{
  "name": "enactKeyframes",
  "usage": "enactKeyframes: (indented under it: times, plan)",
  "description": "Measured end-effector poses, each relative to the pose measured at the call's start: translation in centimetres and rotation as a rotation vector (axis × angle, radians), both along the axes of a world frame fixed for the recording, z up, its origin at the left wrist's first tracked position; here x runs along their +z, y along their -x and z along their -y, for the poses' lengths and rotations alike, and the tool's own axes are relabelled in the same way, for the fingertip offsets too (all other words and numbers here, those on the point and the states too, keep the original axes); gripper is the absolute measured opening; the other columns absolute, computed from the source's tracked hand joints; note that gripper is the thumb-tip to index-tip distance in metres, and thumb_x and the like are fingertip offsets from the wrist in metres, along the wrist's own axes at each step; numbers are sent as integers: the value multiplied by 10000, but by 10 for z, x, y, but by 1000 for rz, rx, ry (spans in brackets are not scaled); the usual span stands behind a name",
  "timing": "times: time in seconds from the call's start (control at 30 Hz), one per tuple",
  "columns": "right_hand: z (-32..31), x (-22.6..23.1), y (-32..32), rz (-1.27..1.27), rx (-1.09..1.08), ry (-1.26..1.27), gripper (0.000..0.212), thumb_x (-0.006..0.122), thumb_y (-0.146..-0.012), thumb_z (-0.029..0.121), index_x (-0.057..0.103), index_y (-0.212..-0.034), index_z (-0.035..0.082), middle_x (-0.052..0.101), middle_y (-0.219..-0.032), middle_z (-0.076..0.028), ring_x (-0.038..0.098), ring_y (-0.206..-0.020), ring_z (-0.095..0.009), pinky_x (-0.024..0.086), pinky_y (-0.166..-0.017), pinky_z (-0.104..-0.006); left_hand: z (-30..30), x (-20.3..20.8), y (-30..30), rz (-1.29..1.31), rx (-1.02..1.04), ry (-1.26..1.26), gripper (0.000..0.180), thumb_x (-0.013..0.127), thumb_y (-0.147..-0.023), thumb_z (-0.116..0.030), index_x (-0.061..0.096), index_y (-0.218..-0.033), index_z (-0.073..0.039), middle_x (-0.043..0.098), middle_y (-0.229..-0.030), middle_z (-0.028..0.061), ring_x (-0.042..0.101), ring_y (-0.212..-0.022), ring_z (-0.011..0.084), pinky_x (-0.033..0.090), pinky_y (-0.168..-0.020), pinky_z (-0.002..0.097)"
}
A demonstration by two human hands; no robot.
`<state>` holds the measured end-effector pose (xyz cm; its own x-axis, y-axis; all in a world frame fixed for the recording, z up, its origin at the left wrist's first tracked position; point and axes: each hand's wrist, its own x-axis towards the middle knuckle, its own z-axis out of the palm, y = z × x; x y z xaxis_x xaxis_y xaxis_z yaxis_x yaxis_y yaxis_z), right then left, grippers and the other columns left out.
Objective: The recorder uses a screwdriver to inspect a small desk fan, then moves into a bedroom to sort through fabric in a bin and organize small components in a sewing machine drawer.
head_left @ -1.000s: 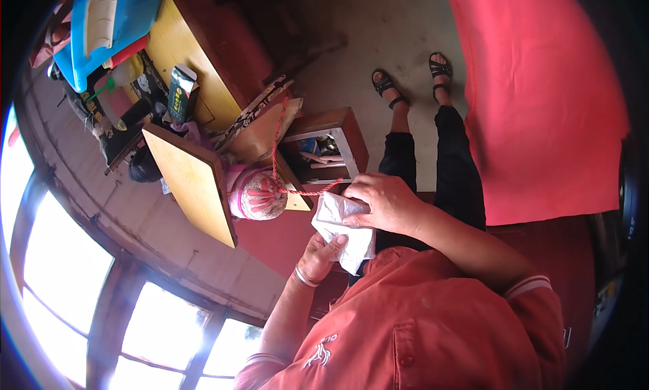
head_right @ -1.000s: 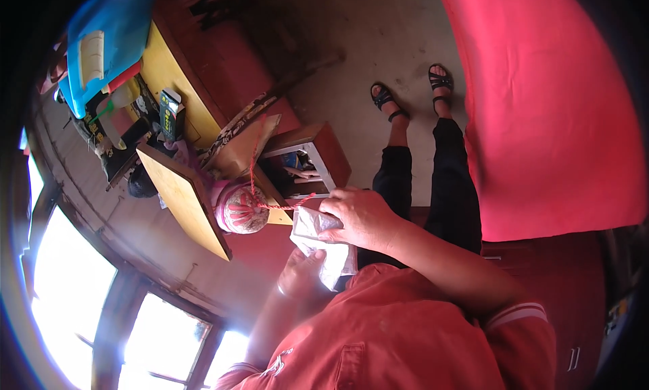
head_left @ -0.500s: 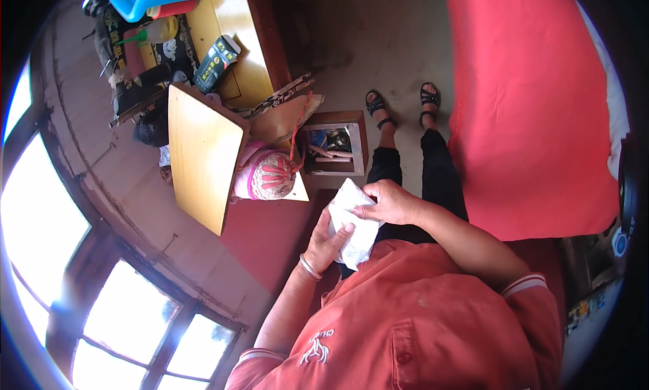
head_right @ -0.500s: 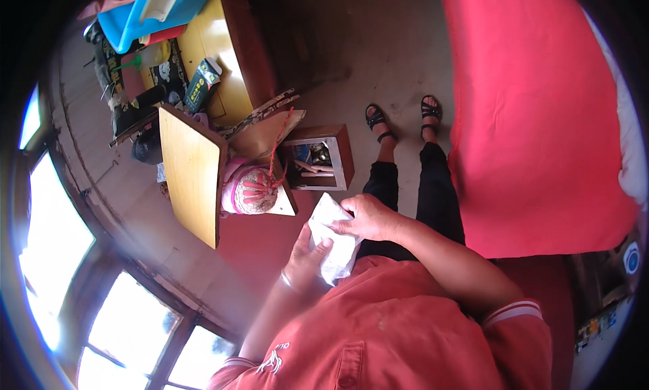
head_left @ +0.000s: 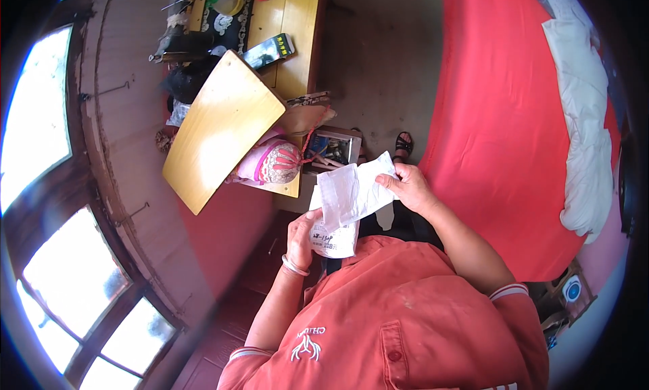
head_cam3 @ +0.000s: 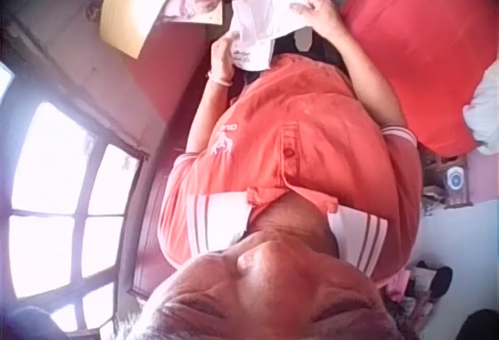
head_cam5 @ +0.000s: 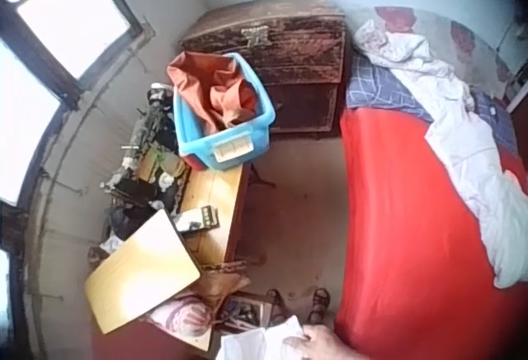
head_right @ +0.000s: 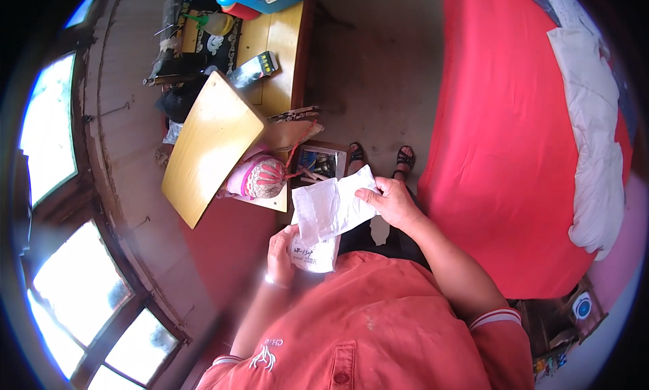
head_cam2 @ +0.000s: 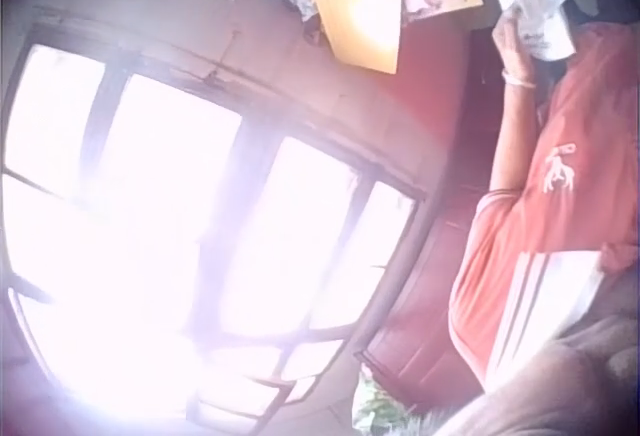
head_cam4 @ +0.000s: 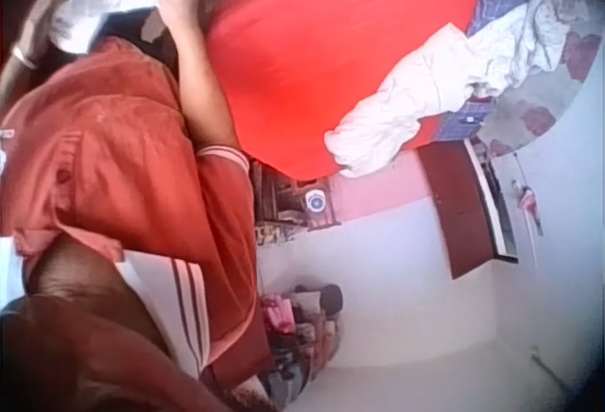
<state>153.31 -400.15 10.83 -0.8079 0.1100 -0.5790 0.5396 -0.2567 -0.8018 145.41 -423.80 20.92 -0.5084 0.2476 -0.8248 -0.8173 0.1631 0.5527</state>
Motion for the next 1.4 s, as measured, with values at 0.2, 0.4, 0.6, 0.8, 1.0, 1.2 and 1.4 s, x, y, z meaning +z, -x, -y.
enactKeyframes:
  times: [0.2,0.4,0.6,0.8,1.0,1.2,1.4]
  plan:
    - [-9,0,5,-1,64,118,295,651,-858,263,597,-995,7,614,-838,2,555,-778,-66,476,-668,-254,-14,-3,-10,-396,-365,241,229,647,-839,-191,645,-878,34,619,-759,79,542,-676,106,435,-620,261]
    - [-8,37,16,-85,112,-587,483,722,-763,307,490,-1076,23,551,-1009,-130,560,-810,-210,476,-685,-333,-25,-12,-18,-325,-229,237,168,722,-767,-132,646,-765,17,561,-660,60,522,-622,100,426,-565,261]
    - [15,69,6,-25,359,-401,323,688,-756,333,549,-796,45,588,-760,-79,588,-652,-220,478,-620,-340,-50,-4,-28,-502,-300,170,153,723,-772,-86,623,-719,16,542,-716,-4,491,-639,45,408,-547,224]
    - [6,81,-1,-13,387,-622,183,597,-788,199,547,-734,31,571,-741,-106,583,-669,-304,461,-591,-402,-62,7,-30,-611,-373,398,227,703,-732,-120,560,-634,27,524,-649,91,509,-559,167,405,-528,302]
    - [-2,85,-1,-95,296,-658,161,552,-814,148,507,-739,12,548,-757,-135,564,-680,-323,443,-586,-408,-83,13,-19,-705,-529,501,254,638,-701,-206,533,-592,-2,541,-656,140,555,-590,318,444,-553,393]
    - [-12,94,-1,-127,328,-617,159,557,-801,132,504,-722,4,544,-735,-148,561,-668,-326,435,-576,-408,-97,5,-2,-676,-798,533,277,662,-694,-286,641,-670,-11,608,-734,170,601,-702,345,473,-617,425]
    - [-18,117,5,-87,224,-914,130,587,-742,121,523,-703,15,563,-689,-148,566,-611,-333,435,-526,-419,-113,25,-2,-778,-713,537,222,637,-655,-233,636,-659,-11,593,-706,154,598,-691,344,473,-625,426]
